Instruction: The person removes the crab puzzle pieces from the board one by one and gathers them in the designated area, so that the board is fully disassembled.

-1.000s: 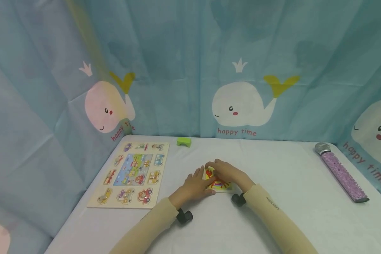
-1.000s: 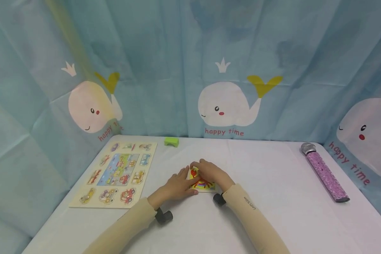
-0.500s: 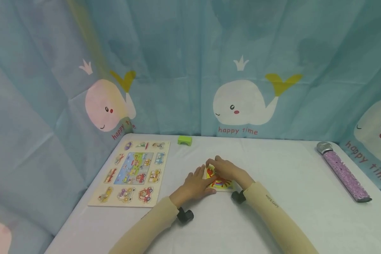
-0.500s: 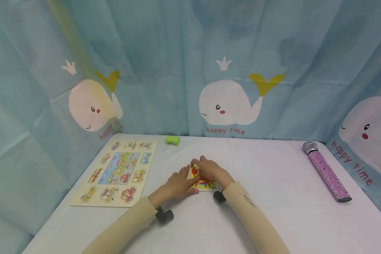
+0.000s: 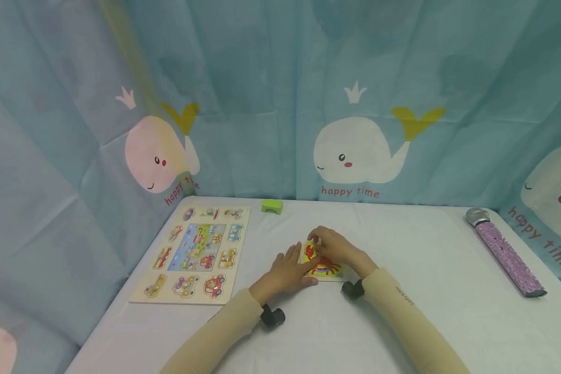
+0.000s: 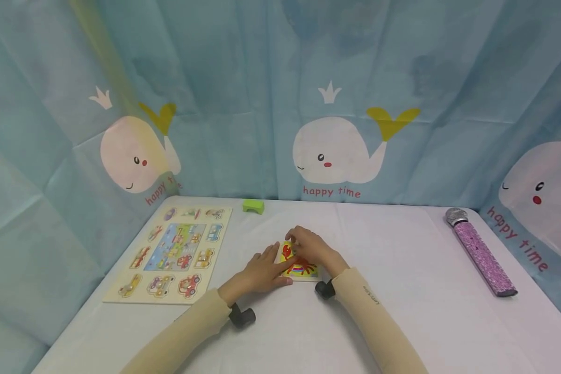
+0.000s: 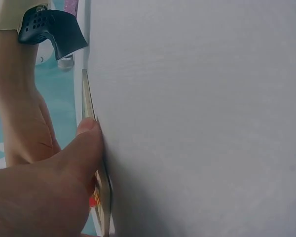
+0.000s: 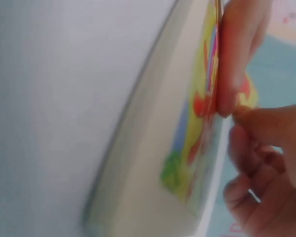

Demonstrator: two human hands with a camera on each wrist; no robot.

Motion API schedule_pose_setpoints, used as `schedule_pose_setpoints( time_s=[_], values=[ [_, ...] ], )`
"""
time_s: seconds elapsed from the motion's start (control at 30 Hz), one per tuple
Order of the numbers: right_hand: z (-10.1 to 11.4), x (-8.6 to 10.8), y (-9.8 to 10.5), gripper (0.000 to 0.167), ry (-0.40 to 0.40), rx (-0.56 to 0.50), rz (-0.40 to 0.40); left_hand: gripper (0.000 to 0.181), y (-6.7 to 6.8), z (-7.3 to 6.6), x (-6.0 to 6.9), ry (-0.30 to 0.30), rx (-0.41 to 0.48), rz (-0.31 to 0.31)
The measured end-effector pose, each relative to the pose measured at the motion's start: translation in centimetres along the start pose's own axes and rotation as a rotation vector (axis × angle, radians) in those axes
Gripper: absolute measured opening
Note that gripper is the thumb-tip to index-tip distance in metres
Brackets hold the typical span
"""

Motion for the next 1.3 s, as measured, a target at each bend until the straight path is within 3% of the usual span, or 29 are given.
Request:
schedule_pose_setpoints(
  time_s=[0.3, 0.37, 0.5, 0.67, 0.83, 0.97, 1.3],
  values=[
    [-1.4, 0.1, 0.8, 0.014, 0.061, -0.167, -0.014, 0.061, 0.1, -0.1, 0.1, 0.004, -0.013, 0.011],
    [-2.3, 0.4, 1.7, 0.015, 0.042, -0.228, -0.043, 0.061, 0.0, -0.2, 0.0, -0.003, -0.013, 0.016],
    [-5.4, 1.9, 4.1, 0.022, -0.105, -0.325, -0.106, 0.061, 0.1, -0.4, -0.1, -0.012, 0.002, 0.016],
    [-9.9, 4.1, 6.1, 0.025, -0.325, -0.292, -0.096, 0.061, -0.2, -0.2, -0.2, 0.007, 0.026, 0.005],
    [-12.1, 4.9, 6.5, 0.022, -0.414, -0.276, -0.063, 0.061, -0.3, 0.0, -0.2, 0.009, 0.015, -0.007],
    [-12.4, 4.8, 6.0, 0.021, -0.457, -0.273, -0.079, 0.061, -0.3, -0.1, -0.2, -0.005, 0.019, -0.005],
    [-12.7, 4.2, 5.1, 0.022, -0.4, -0.206, -0.212, 0.061, -0.1, -0.2, -0.1, -0.016, 0.028, -0.015]
  ],
)
Point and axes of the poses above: each hand's wrist, its own x-axis away from the middle knuckle, its own y-axis out of the back of the hand, z = x × y, the point moved 6 cm from there along -x, towards the middle knuckle
